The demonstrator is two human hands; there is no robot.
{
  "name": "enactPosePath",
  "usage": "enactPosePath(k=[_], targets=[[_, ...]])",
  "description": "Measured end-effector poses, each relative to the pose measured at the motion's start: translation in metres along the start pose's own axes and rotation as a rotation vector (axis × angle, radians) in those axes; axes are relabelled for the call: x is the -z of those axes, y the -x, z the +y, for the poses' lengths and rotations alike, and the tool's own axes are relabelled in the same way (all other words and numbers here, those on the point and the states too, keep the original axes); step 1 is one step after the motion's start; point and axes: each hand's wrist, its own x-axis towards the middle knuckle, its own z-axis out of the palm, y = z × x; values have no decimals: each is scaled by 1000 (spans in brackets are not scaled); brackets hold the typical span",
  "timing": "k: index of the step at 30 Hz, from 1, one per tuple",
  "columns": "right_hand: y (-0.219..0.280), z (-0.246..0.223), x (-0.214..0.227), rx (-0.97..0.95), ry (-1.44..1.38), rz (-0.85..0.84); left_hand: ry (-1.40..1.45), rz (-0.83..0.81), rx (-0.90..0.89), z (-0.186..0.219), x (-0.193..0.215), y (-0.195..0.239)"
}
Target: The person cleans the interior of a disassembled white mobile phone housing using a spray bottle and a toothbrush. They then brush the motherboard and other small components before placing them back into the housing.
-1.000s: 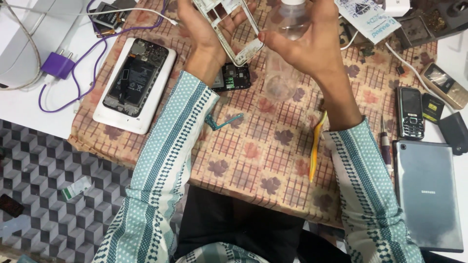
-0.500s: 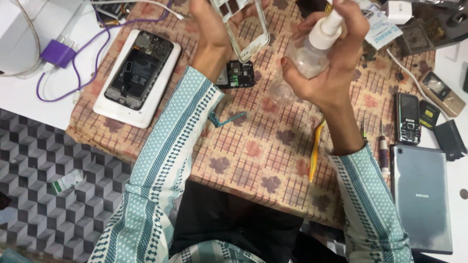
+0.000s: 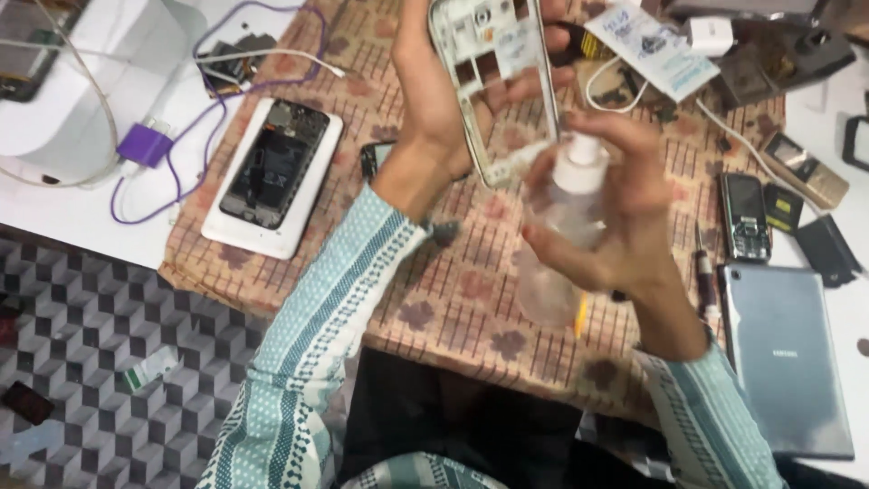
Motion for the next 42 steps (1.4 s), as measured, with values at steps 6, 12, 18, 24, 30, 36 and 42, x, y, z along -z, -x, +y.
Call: enactPosePath(k=[6, 12, 18, 24, 30, 36, 42], targets=[[18, -49, 4, -305, -146, -52, 108, 38, 165, -32, -15, 15], [10, -46, -5, -435, -210, -60, 92, 115, 344, -57, 4, 8], [17, -37, -19, -616, -260, 3, 102, 144, 383, -62, 23, 12], [14, -31, -25, -530, -269, -57, 71, 150, 423, -68, 29, 22], [19, -23, -26, -641, -300, -62, 106, 102, 417, -69, 27, 26], [23, -16, -32, -568, -295, -112, 26, 108, 435, -72, 26, 30], [9, -23, -15, -557, -353, 146, -24, 117, 477, -76, 16, 32]])
